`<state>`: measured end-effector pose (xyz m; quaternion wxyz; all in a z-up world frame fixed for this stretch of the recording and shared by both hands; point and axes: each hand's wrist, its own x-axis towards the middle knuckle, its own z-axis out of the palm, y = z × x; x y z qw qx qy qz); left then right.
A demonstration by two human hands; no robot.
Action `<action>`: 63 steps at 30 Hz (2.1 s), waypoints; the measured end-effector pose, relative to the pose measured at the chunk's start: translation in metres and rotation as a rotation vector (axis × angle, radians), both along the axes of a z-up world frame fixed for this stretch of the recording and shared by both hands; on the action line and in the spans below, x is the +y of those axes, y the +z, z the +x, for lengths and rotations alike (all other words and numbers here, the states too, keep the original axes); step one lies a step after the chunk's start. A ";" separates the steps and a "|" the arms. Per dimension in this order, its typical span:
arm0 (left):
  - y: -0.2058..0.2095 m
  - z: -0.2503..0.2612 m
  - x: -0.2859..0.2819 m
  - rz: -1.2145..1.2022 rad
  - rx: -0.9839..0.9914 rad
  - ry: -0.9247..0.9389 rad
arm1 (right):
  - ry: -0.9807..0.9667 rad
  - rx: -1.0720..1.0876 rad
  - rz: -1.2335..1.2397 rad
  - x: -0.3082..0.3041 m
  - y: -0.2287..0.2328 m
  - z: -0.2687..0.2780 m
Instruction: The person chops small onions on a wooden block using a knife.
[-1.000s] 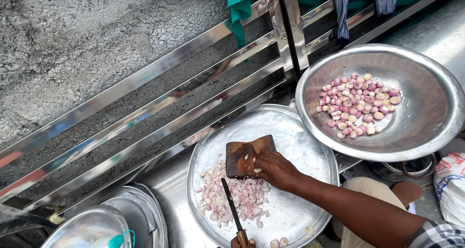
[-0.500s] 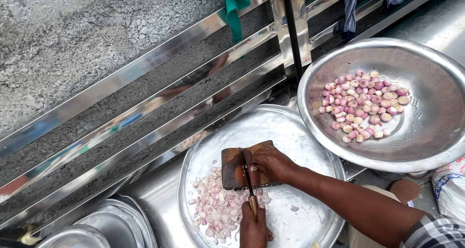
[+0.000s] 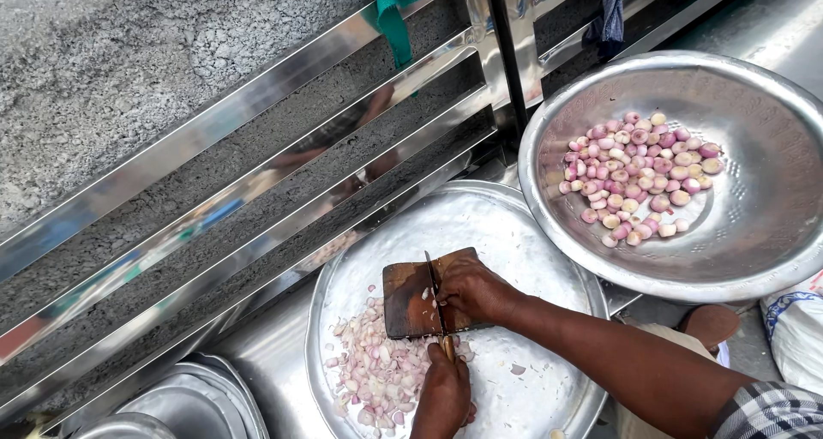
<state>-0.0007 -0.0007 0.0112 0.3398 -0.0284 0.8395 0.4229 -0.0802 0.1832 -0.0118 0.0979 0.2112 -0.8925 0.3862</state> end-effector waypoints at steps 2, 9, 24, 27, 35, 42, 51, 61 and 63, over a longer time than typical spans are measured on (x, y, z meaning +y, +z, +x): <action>0.006 -0.001 0.000 0.007 -0.058 0.024 | -0.006 0.008 -0.013 0.000 -0.001 0.000; 0.001 0.002 0.003 0.041 -0.094 0.059 | -0.020 -0.034 -0.029 -0.001 -0.002 0.003; -0.015 0.005 0.001 0.182 -0.140 0.131 | -0.030 -0.028 -0.011 0.000 -0.002 0.003; -0.017 0.003 0.008 0.123 -0.209 0.128 | -0.030 -0.036 -0.010 0.000 -0.003 0.002; -0.035 0.003 0.006 0.310 -0.266 0.216 | -0.029 -0.004 -0.008 0.000 -0.004 0.002; -0.023 0.001 -0.010 0.144 -0.103 0.211 | 0.052 0.101 0.119 -0.001 -0.006 -0.001; -0.009 0.007 0.000 0.060 -0.129 0.124 | -0.005 -0.074 0.091 -0.004 0.006 0.003; -0.010 0.012 0.005 0.110 0.019 0.223 | -0.080 0.046 -0.020 -0.002 0.006 0.007; -0.018 0.019 0.011 0.066 -0.005 0.180 | -0.128 0.092 -0.097 -0.003 0.008 0.010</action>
